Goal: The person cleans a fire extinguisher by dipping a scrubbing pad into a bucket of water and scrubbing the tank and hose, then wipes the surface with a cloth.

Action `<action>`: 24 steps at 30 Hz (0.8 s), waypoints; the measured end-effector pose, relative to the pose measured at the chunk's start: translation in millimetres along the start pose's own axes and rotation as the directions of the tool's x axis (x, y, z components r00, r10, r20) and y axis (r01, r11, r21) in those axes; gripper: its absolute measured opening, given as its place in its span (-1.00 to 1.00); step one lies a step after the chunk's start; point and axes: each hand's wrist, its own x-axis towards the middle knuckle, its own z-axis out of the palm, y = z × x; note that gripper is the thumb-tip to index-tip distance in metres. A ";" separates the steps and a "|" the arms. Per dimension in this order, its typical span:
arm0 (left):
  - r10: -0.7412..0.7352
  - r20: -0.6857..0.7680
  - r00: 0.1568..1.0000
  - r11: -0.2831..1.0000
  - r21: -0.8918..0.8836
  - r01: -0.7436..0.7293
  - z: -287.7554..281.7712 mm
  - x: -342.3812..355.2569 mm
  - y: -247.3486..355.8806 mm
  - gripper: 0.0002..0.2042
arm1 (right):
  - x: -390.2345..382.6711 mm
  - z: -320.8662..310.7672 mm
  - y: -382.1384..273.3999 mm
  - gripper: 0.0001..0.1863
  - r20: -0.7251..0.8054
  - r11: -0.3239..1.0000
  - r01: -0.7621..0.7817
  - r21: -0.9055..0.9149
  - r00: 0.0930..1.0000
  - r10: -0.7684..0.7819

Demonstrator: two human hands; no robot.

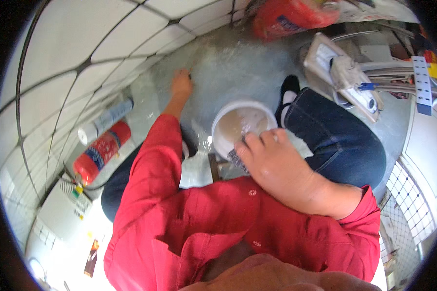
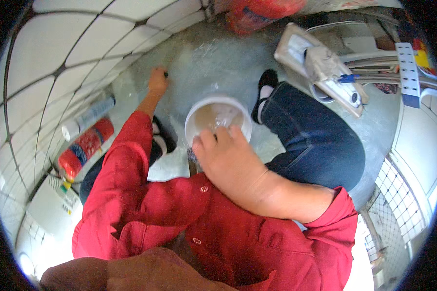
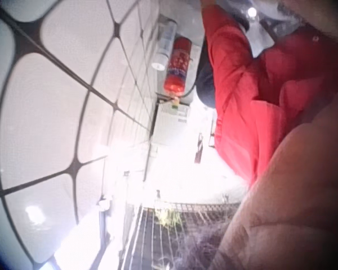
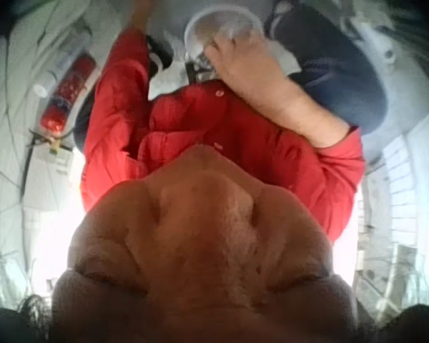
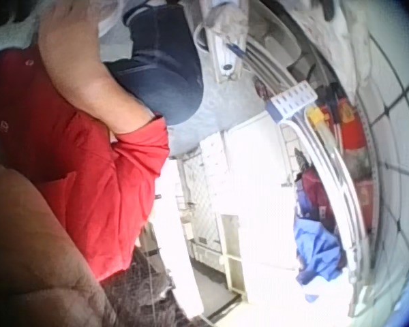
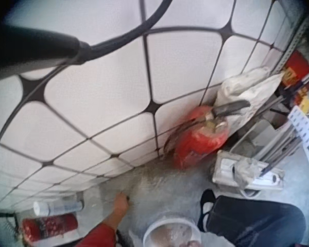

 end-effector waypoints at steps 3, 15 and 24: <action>-0.116 0.059 0.992 0.886 -0.444 0.130 3.2 -2.0 -10.0 -0.65 | -3.8 -3.2 -6.0 -0.72 0.019 0.997 0.071 -0.035 0.997 -0.070; 0.406 0.174 0.897 -0.375 -0.863 0.337 -93.0 -81.4 1.5 -0.54 | -22.5 20.4 -9.3 -0.70 0.069 0.974 0.133 -0.183 0.990 -0.122; 0.081 0.178 0.981 0.277 -0.949 0.150 -172.3 -143.6 -21.7 -0.76 | -15.3 23.0 -6.4 -0.70 0.004 0.977 0.125 -0.175 0.992 -0.127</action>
